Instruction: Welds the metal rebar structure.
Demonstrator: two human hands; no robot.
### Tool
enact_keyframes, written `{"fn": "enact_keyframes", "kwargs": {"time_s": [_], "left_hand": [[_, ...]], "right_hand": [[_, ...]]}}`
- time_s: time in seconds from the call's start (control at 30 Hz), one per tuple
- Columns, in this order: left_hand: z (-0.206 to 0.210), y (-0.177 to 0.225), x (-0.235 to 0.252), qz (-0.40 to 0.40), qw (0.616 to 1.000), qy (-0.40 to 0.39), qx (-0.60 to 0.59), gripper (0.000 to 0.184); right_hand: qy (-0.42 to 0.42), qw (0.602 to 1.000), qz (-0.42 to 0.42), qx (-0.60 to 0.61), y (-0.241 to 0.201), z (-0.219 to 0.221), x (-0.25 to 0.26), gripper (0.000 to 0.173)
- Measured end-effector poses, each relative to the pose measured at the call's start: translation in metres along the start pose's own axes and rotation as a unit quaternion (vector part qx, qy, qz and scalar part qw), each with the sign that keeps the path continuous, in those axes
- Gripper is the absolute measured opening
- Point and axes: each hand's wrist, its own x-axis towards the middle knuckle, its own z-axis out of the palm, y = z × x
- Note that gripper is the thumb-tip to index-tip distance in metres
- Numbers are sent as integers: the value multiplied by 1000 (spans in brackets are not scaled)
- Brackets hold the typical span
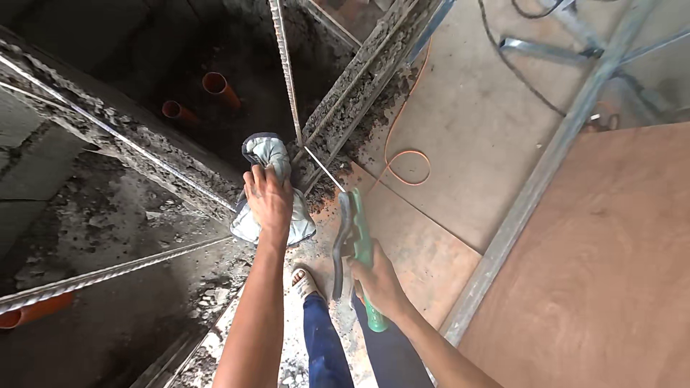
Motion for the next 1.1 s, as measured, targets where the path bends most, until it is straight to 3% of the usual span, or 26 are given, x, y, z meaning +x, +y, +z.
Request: {"fn": "enact_keyframes", "kwargs": {"time_s": [0.53, 0.7, 0.97, 1.1], "left_hand": [[1, -2, -2, 4, 1000, 5, 7, 40], [-12, 3, -12, -32, 998, -45, -36, 41], [-2, 0, -2, -4, 1000, -2, -10, 41], [-2, 1, 0, -10, 1000, -4, -8, 41]], "right_hand": [[5, 1000, 5, -10, -4, -1, -5, 49], [3, 999, 4, -34, -8, -3, -5, 53], [7, 999, 12, -32, -8, -3, -4, 52], [-3, 999, 18, 32, -9, -1, -6, 50]]}}
